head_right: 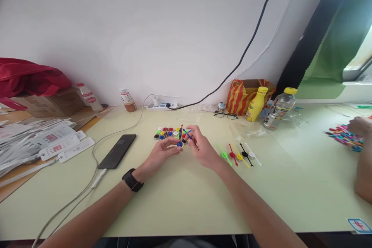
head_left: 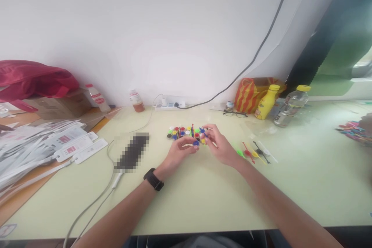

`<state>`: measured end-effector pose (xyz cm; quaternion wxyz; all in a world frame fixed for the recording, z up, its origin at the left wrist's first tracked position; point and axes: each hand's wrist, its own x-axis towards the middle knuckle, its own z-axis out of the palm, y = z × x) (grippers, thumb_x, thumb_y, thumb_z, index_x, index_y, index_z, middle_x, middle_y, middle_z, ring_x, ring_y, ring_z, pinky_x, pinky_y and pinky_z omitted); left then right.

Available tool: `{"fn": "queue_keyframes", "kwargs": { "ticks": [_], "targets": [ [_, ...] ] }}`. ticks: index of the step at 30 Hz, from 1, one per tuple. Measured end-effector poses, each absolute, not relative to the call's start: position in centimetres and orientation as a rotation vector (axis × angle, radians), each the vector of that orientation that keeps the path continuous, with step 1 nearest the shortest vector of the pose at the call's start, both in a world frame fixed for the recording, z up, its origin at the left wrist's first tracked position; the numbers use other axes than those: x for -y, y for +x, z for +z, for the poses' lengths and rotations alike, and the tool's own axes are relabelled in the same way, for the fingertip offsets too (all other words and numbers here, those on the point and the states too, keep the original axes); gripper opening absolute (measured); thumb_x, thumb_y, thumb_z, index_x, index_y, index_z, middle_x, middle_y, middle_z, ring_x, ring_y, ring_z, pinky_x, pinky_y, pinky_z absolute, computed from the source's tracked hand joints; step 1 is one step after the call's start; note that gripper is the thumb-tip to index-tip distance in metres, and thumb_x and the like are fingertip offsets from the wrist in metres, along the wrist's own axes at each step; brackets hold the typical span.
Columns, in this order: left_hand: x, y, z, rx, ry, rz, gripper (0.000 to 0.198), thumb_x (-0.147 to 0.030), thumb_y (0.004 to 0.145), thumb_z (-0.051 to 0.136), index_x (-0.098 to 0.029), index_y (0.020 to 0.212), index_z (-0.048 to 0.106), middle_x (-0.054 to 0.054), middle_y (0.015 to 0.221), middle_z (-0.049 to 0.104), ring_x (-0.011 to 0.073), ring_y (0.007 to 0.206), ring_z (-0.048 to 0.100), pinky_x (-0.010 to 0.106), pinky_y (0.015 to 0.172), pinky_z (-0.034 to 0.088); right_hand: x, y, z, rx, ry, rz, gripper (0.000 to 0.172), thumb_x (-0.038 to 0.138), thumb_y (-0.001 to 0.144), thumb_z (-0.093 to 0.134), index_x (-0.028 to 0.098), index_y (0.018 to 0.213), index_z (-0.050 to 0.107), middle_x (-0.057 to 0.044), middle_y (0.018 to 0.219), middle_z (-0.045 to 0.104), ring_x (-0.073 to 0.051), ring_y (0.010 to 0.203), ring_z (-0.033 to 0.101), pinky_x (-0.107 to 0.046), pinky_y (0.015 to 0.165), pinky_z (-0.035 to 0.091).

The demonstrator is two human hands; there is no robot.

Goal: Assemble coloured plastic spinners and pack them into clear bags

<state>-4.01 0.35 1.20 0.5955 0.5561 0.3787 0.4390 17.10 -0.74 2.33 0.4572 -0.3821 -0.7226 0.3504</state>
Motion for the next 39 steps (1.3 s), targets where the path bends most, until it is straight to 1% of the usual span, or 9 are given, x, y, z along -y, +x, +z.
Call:
{"fn": "queue_keyframes", "kwargs": {
  "ticks": [2,4,7,9,13,20,30,36,39],
  "targets": [
    [-0.5,-4.0,1.0,-0.897,1.305,1.031,0.041,-0.032,0.073,0.09,-0.021,0.11,0.076,0.006,0.102,0.075,0.0212,0.089,0.073,0.037,0.087,0.058,0.3,17.1,2.1,1.664,-0.927,0.949,0.037,0.035,0.1,0.054,0.027,0.135,0.046,-0.007,0.114,0.067,-0.021,0.095,0.07,-0.038,0.086,0.055],
    [-0.6,-4.0,0.8,-0.914,1.325,1.032,0.044,-0.031,0.073,0.09,-0.022,0.114,0.076,0.006,0.101,0.076,0.0215,0.089,0.074,0.036,0.086,0.057,0.0,17.1,2.0,1.591,-0.939,1.01,0.03,0.041,0.097,0.06,0.024,0.121,0.056,-0.007,0.108,0.07,-0.022,0.096,0.072,-0.039,0.087,0.056],
    [-0.8,-4.1,0.3,-0.938,1.352,1.037,0.039,-0.031,0.074,0.089,-0.02,0.11,0.078,0.008,0.104,0.077,0.023,0.093,0.074,0.035,0.086,0.057,-0.2,17.1,2.2,1.565,-1.009,0.993,0.029,0.049,0.095,0.063,0.022,0.104,0.064,-0.005,0.091,0.071,-0.021,0.084,0.071,-0.036,0.079,0.055],
    [-0.8,-4.1,0.1,-0.939,1.366,1.041,0.038,-0.032,0.075,0.089,-0.02,0.109,0.078,0.008,0.107,0.078,0.0238,0.095,0.074,0.036,0.087,0.058,-0.2,17.1,2.4,1.582,-1.034,0.95,0.031,0.051,0.095,0.062,0.021,0.1,0.067,-0.004,0.089,0.069,-0.019,0.078,0.066,-0.033,0.073,0.053],
    [-0.8,-4.0,0.1,-0.912,1.363,1.061,0.035,-0.03,0.074,0.09,-0.019,0.106,0.078,0.008,0.107,0.079,0.0243,0.096,0.075,0.038,0.09,0.058,0.3,17.0,2.7,1.644,-0.973,1.022,0.031,0.051,0.099,0.056,0.022,0.104,0.066,0.0,0.078,0.058,-0.016,0.069,0.055,-0.03,0.065,0.045],
    [0.1,-3.6,1.5,-0.818,1.393,1.002,0.038,-0.031,0.078,0.088,-0.018,0.111,0.077,0.012,0.119,0.076,0.0266,0.106,0.073,0.04,0.097,0.057,1.3,16.5,2.9,1.796,-0.968,1.1,0.023,0.047,0.105,0.043,0.027,0.116,0.051,0.005,0.073,0.049,-0.015,0.063,0.039,-0.028,0.06,0.034],
    [-0.1,-3.6,1.0,-0.828,1.515,1.064,0.031,-0.033,0.081,0.085,-0.018,0.107,0.078,0.011,0.109,0.079,0.026,0.103,0.073,0.041,0.096,0.059,1.0,16.7,2.8,1.836,-0.983,1.145,0.022,0.044,0.102,0.05,0.027,0.116,0.047,0.007,0.072,0.043,-0.016,0.064,0.04,-0.028,0.062,0.033],
    [-0.2,-3.6,0.6,-0.848,1.634,1.081,0.025,-0.031,0.083,0.083,-0.018,0.104,0.079,0.01,0.108,0.079,0.0262,0.101,0.075,0.042,0.097,0.059,0.7,17.1,2.4,1.819,-1.01,1.206,0.027,0.048,0.1,0.055,0.027,0.115,0.049,0.009,0.067,0.037,-0.014,0.059,0.034,-0.026,0.058,0.029],
    [-0.3,-3.7,0.3,-0.869,1.68,1.095,0.024,-0.031,0.083,0.083,-0.019,0.103,0.079,0.01,0.107,0.079,0.0269,0.102,0.075,0.042,0.097,0.059,0.6,17.1,2.3,1.811,-1.043,1.19,0.029,0.05,0.099,0.055,0.026,0.114,0.05,0.008,0.068,0.04,-0.013,0.059,0.036,-0.026,0.058,0.029]
  ]
}}
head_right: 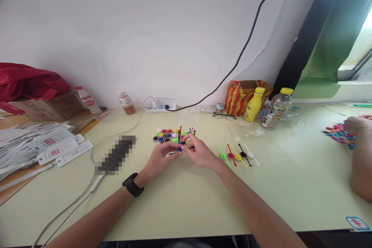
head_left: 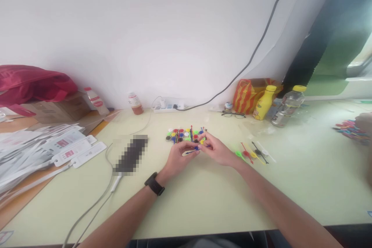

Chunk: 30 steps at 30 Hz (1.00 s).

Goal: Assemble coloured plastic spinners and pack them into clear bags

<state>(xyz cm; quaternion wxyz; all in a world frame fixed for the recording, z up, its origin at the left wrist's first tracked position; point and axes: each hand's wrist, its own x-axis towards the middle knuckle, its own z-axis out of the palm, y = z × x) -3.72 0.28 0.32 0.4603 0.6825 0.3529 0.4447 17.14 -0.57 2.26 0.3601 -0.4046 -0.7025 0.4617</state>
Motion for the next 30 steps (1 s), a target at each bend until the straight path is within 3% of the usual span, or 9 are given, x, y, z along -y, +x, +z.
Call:
{"fn": "queue_keyframes", "kwargs": {
  "ticks": [10,19,25,30],
  "targets": [
    [0.1,-3.9,0.6,-0.941,1.752,1.104,0.022,-0.034,0.081,0.084,-0.018,0.096,0.077,0.011,0.104,0.08,0.0287,0.101,0.075,0.045,0.097,0.059,0.0,17.2,1.7,1.739,-1.051,1.088,0.03,0.052,0.101,0.051,0.025,0.113,0.055,0.007,0.068,0.038,-0.015,0.062,0.04,-0.028,0.061,0.034],
    [0.3,-3.8,1.0,-0.881,1.679,1.053,0.024,-0.035,0.081,0.084,-0.016,0.087,0.071,0.011,0.098,0.078,0.0255,0.093,0.075,0.043,0.094,0.059,0.0,16.8,1.5,1.734,-1.009,1.086,0.027,0.049,0.101,0.052,0.025,0.111,0.056,0.006,0.072,0.041,-0.015,0.064,0.042,-0.028,0.062,0.036],
    [0.5,-3.7,1.5,-0.735,1.517,0.951,0.026,-0.039,0.084,0.082,-0.017,0.093,0.072,0.012,0.111,0.075,0.0259,0.101,0.073,0.042,0.095,0.058,-0.2,16.8,1.6,1.696,-0.992,1.062,0.031,0.053,0.099,0.053,0.025,0.111,0.058,0.005,0.074,0.044,-0.015,0.066,0.045,-0.028,0.063,0.04],
    [-0.1,-3.9,1.3,-0.744,1.422,1.007,0.029,-0.04,0.083,0.083,-0.018,0.099,0.074,0.007,0.098,0.075,0.0218,0.09,0.073,0.039,0.089,0.06,-0.1,16.9,2.2,1.61,-1.039,0.91,0.032,0.054,0.097,0.057,0.025,0.111,0.059,-0.002,0.091,0.06,-0.019,0.081,0.058,-0.031,0.071,0.047]
  ]
}}
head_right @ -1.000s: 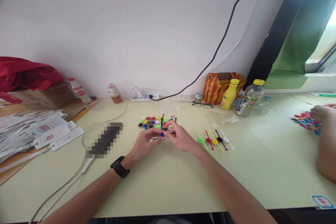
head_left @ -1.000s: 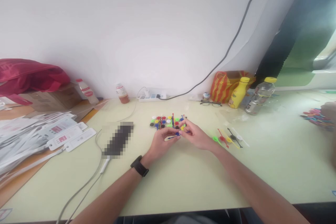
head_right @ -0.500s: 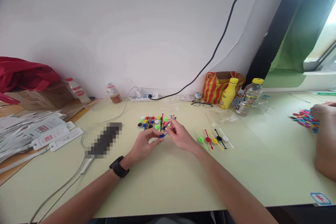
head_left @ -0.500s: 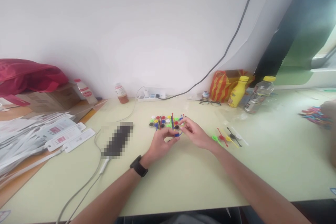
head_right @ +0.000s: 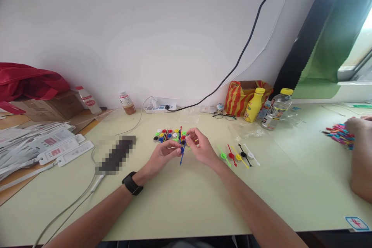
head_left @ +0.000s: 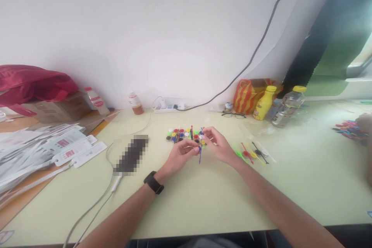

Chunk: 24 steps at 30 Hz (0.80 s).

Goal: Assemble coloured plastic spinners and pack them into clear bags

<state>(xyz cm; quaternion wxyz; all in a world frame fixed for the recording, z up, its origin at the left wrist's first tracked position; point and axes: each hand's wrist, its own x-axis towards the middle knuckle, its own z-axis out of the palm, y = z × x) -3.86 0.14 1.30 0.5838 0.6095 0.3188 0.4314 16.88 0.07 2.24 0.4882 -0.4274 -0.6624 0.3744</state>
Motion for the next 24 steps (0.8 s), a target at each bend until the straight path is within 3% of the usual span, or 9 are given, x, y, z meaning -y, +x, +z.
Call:
{"fn": "queue_keyframes", "kwargs": {
  "ticks": [4,9,10,12,14,16,18,20,24],
  "targets": [
    [-0.7,-4.2,0.9,-0.793,1.364,1.089,0.031,-0.039,0.082,0.084,-0.019,0.103,0.074,0.006,0.097,0.075,0.0189,0.084,0.072,0.038,0.087,0.059,0.6,17.2,3.3,1.639,-1.004,0.802,0.032,0.053,0.1,0.053,0.025,0.112,0.064,-0.002,0.085,0.059,-0.02,0.078,0.057,-0.033,0.07,0.047],
    [-0.8,-4.4,0.8,-0.808,1.331,1.095,0.029,-0.038,0.083,0.084,-0.019,0.103,0.075,0.006,0.097,0.077,0.0187,0.083,0.072,0.038,0.088,0.059,1.4,17.0,3.6,1.672,-0.916,0.872,0.044,0.05,0.102,0.05,0.031,0.142,0.05,-0.001,0.09,0.055,-0.018,0.074,0.052,-0.032,0.069,0.045],
    [-0.8,-4.4,0.8,-0.811,1.327,1.099,0.029,-0.038,0.083,0.084,-0.018,0.103,0.076,0.006,0.097,0.077,0.019,0.084,0.073,0.038,0.088,0.059,1.4,17.0,3.5,1.675,-0.923,0.889,0.041,0.051,0.103,0.049,0.03,0.137,0.053,-0.001,0.091,0.056,-0.018,0.073,0.051,-0.032,0.069,0.045],
    [-0.8,-4.4,0.8,-0.82,1.326,1.112,0.03,-0.039,0.083,0.084,-0.018,0.103,0.076,0.006,0.096,0.077,0.0198,0.085,0.073,0.039,0.088,0.059,1.3,17.0,3.2,1.719,-0.964,0.945,0.038,0.055,0.104,0.043,0.026,0.106,0.067,-0.001,0.083,0.056,-0.017,0.068,0.05,-0.033,0.067,0.043],
    [-0.8,-4.4,0.9,-0.83,1.328,1.124,0.03,-0.039,0.083,0.084,-0.018,0.102,0.076,0.006,0.095,0.077,0.0201,0.085,0.072,0.039,0.087,0.059,1.2,17.0,3.0,1.77,-1.004,1.011,0.058,0.059,0.105,0.036,0.022,0.068,0.06,-0.001,0.066,0.051,-0.017,0.062,0.047,-0.034,0.066,0.041],
    [-0.8,-4.3,1.0,-0.835,1.326,1.131,0.03,-0.039,0.083,0.084,-0.018,0.102,0.076,0.006,0.094,0.077,0.0198,0.085,0.072,0.038,0.087,0.059,1.0,17.1,2.9,1.772,-1.008,1.031,0.064,0.063,0.104,0.036,0.021,0.058,0.051,0.0,0.059,0.045,-0.017,0.06,0.044,-0.033,0.063,0.038],
    [-0.7,-4.3,1.0,-0.832,1.319,1.131,0.029,-0.039,0.083,0.084,-0.018,0.102,0.076,0.006,0.094,0.077,0.0196,0.085,0.073,0.039,0.088,0.059,0.9,17.0,2.9,1.725,-0.987,1.014,0.054,0.063,0.102,0.043,0.021,0.073,0.061,0.001,0.065,0.046,-0.016,0.062,0.043,-0.032,0.061,0.036],
    [-0.7,-4.3,1.0,-0.829,1.31,1.131,0.029,-0.039,0.082,0.084,-0.018,0.101,0.076,0.006,0.095,0.077,0.0196,0.085,0.073,0.039,0.088,0.059,0.8,16.8,2.7,1.667,-0.975,1.036,0.042,0.063,0.099,0.05,0.024,0.107,0.065,0.002,0.074,0.048,-0.016,0.065,0.044,-0.03,0.061,0.036],
    [-0.9,-4.4,0.8,-0.846,1.314,1.147,0.029,-0.039,0.082,0.084,-0.019,0.102,0.076,0.005,0.097,0.078,0.0192,0.086,0.073,0.037,0.087,0.059,0.6,16.2,2.0,1.517,-1.026,1.138,0.058,0.061,0.098,0.053,0.029,0.146,0.043,0.003,0.081,0.05,-0.015,0.064,0.044,-0.029,0.06,0.037]
  ]
}}
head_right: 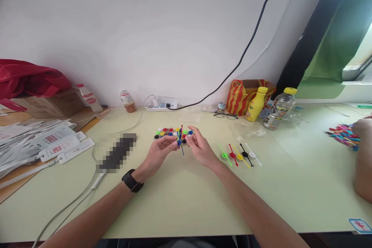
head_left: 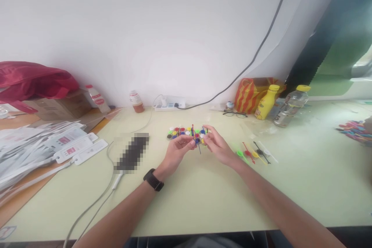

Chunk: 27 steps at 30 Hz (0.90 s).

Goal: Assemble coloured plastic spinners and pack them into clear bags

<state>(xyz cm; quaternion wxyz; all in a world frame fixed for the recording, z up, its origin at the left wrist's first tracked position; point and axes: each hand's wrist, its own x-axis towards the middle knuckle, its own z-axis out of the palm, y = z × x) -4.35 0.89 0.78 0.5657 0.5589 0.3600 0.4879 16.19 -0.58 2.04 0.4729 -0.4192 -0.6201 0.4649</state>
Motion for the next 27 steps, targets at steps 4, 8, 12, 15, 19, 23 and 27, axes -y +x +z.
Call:
{"fn": "queue_keyframes", "kwargs": {
  "ticks": [4,8,12,15,19,23,27],
  "targets": [
    [-1.2,-4.5,0.5,-0.891,1.314,1.228,0.031,-0.039,0.079,0.086,-0.019,0.101,0.076,0.006,0.099,0.078,0.0203,0.09,0.073,0.036,0.087,0.059,0.3,15.9,1.7,1.331,-1.099,1.304,0.061,0.065,0.097,0.051,0.028,0.145,0.045,0.002,0.081,0.056,-0.014,0.059,0.042,-0.028,0.056,0.034],
    [-1.4,-4.4,0.5,-0.926,1.294,1.285,0.031,-0.039,0.076,0.088,-0.019,0.098,0.077,0.006,0.1,0.078,0.0224,0.096,0.072,0.037,0.089,0.058,0.3,16.5,2.4,1.296,-0.974,1.57,0.061,0.07,0.098,0.04,0.02,0.075,0.066,0.001,0.061,0.045,-0.013,0.054,0.034,-0.03,0.053,0.028],
    [-1.2,-4.3,0.8,-0.919,1.277,1.272,0.029,-0.038,0.077,0.088,-0.019,0.097,0.077,0.006,0.1,0.078,0.0209,0.095,0.071,0.035,0.088,0.057,0.3,17.3,3.4,1.225,-0.858,1.516,0.063,0.067,0.096,0.048,0.02,0.054,0.051,0.001,0.055,0.038,-0.013,0.054,0.031,-0.03,0.053,0.028],
    [-1.1,-4.2,0.8,-0.9,1.288,1.243,0.029,-0.037,0.078,0.087,-0.019,0.098,0.077,0.005,0.099,0.078,0.0193,0.091,0.071,0.034,0.088,0.057,0.2,17.3,3.4,1.266,-0.909,1.363,0.045,0.062,0.092,0.061,0.021,0.074,0.059,0.001,0.066,0.051,-0.013,0.058,0.039,-0.028,0.054,0.031],
    [-1.0,-4.3,0.7,-0.859,1.311,1.204,0.028,-0.036,0.081,0.086,-0.017,0.101,0.077,0.005,0.094,0.076,0.0176,0.086,0.069,0.034,0.087,0.055,0.3,16.6,2.5,1.446,-0.952,1.211,0.036,0.055,0.088,0.072,0.024,0.103,0.062,0.001,0.085,0.06,-0.012,0.063,0.047,-0.026,0.057,0.039],
    [-0.9,-4.3,0.8,-0.811,1.342,1.175,0.026,-0.034,0.085,0.082,-0.017,0.104,0.076,0.007,0.097,0.076,0.0177,0.089,0.067,0.032,0.085,0.054,0.7,16.0,2.3,1.647,-0.945,1.101,0.042,0.05,0.089,0.072,0.027,0.123,0.062,0.0,0.094,0.062,-0.012,0.066,0.051,-0.028,0.062,0.045],
    [-0.9,-4.3,0.8,-0.812,1.34,1.183,0.024,-0.033,0.086,0.081,-0.016,0.103,0.076,0.008,0.097,0.075,0.0179,0.088,0.066,0.032,0.083,0.054,0.9,16.0,2.5,1.708,-0.98,1.032,0.039,0.048,0.094,0.065,0.027,0.126,0.063,0.0,0.09,0.061,-0.014,0.067,0.052,-0.028,0.061,0.045]
  ]
}}
